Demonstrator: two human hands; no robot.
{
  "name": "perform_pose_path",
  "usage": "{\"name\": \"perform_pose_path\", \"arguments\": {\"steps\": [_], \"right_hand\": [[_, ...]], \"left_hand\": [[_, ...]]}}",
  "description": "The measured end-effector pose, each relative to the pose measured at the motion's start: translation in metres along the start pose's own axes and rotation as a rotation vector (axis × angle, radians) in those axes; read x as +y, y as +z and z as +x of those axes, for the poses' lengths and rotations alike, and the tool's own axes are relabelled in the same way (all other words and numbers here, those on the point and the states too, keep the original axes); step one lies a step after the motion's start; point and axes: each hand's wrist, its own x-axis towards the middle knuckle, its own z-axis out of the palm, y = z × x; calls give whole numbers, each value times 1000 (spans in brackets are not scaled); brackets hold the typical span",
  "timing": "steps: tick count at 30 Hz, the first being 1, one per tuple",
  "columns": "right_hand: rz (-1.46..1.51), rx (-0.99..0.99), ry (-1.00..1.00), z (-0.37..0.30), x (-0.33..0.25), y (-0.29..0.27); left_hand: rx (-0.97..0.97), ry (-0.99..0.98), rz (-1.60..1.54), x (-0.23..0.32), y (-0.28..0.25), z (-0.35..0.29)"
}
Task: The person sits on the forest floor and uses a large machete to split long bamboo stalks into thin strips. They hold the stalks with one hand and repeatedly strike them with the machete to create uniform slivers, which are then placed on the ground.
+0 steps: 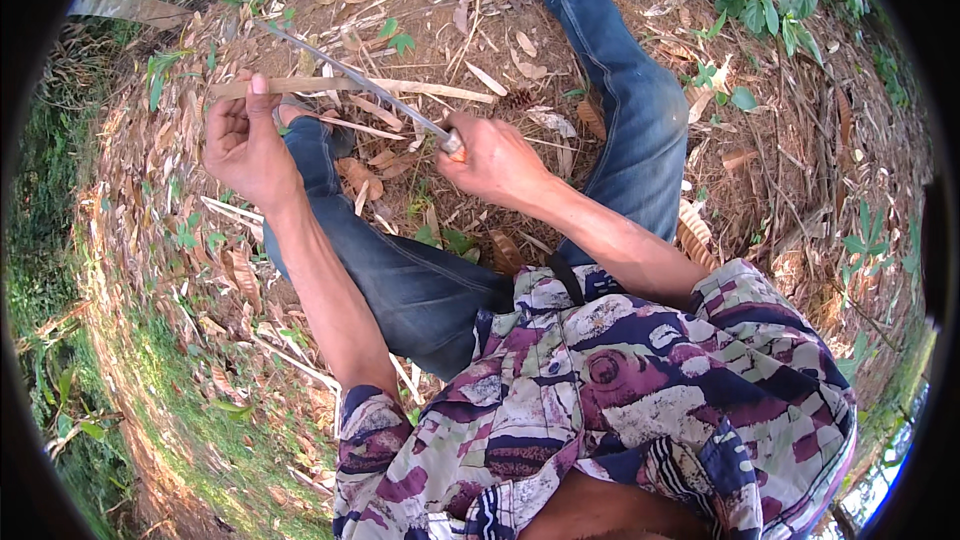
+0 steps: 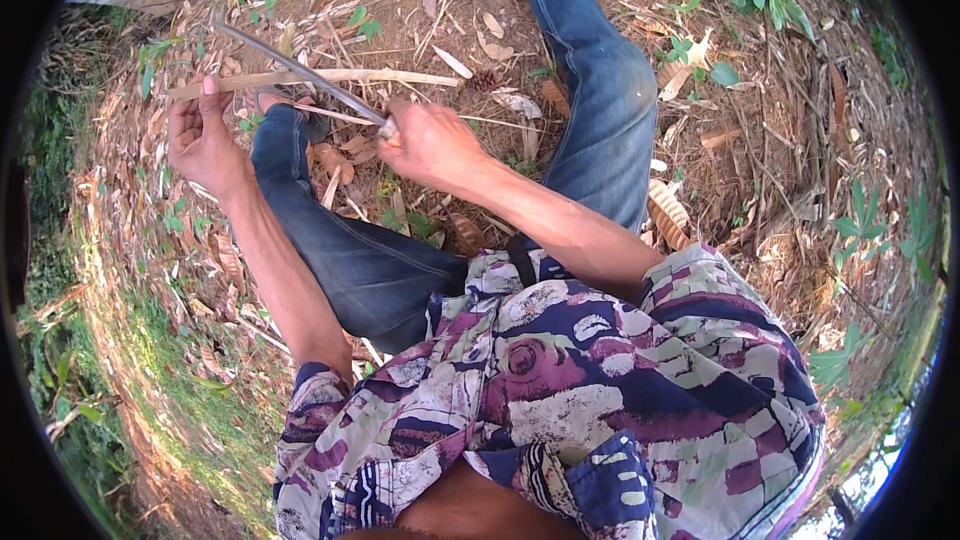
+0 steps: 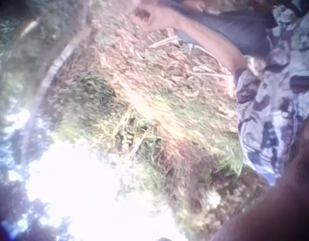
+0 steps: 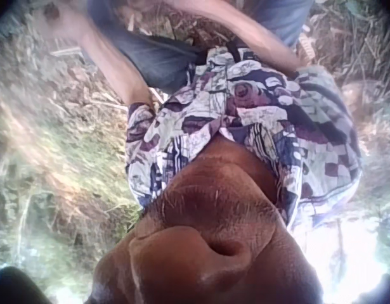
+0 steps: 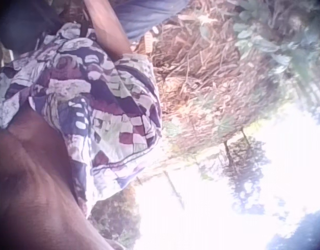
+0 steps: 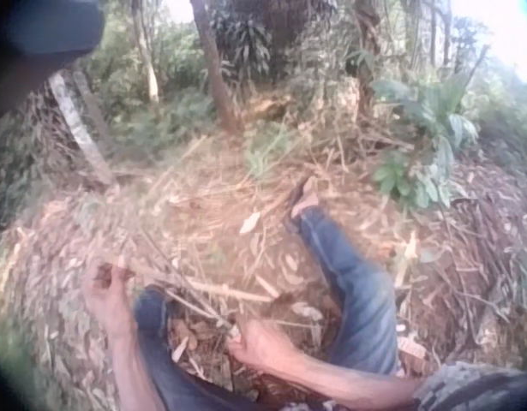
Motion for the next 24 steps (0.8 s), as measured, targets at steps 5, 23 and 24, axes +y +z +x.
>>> {"name": "perform_pose_path", "arguments": {"steps": [5,23,24], "right_hand": [[-142,112,53,-24,58,19],[-185,129,410,-32,127,44],[-164,107,401,-26,118,40]], "left_hand": [[9,-34,-15,-2,-3,1],[29,24,-94,-4,23,34],[6,44,-103,3,29,30]]}}
